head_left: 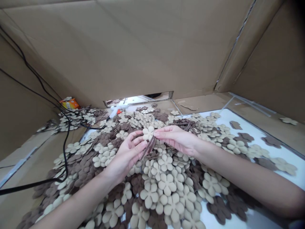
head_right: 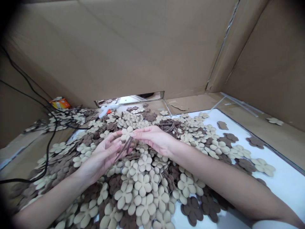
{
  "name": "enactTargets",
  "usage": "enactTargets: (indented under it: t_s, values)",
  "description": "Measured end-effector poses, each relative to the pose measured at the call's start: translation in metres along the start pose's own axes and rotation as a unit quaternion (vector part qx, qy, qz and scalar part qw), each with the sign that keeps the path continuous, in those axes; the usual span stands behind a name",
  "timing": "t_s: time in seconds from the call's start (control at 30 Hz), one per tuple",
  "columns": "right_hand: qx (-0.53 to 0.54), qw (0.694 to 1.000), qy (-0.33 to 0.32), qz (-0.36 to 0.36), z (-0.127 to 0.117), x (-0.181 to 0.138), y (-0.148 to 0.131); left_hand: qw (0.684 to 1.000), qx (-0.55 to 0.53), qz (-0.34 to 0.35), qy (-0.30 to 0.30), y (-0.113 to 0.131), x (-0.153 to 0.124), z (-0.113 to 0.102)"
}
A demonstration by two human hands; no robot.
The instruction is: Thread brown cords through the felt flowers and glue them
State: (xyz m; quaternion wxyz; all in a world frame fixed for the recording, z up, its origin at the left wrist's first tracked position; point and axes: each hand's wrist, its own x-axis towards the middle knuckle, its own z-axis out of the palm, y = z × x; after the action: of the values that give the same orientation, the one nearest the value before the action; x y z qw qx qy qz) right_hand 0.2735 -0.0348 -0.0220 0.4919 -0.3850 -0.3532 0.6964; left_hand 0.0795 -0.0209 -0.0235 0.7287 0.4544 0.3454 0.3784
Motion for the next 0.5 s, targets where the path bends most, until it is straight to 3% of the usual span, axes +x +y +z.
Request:
enactTargets:
  t_s: [0.17,0.27,0.5]
  values:
    - [-0.003,1.000,0.009,-0.020,0.004,-0.001,0.005,0.989,0.130,-0.002,-0.074,-0.004,-0.001,0.000]
    - [-0.008,0.999,-0.001,-0.040,0.008,-0.005,0.010,0.974,0.219,0.017,-0.065,-0.004,-0.001,0.000]
    - [0.005,0.998,0.016,-0.055,0.021,-0.013,0.018,0.967,0.244,0.062,-0.031,0.000,-0.004,0.003]
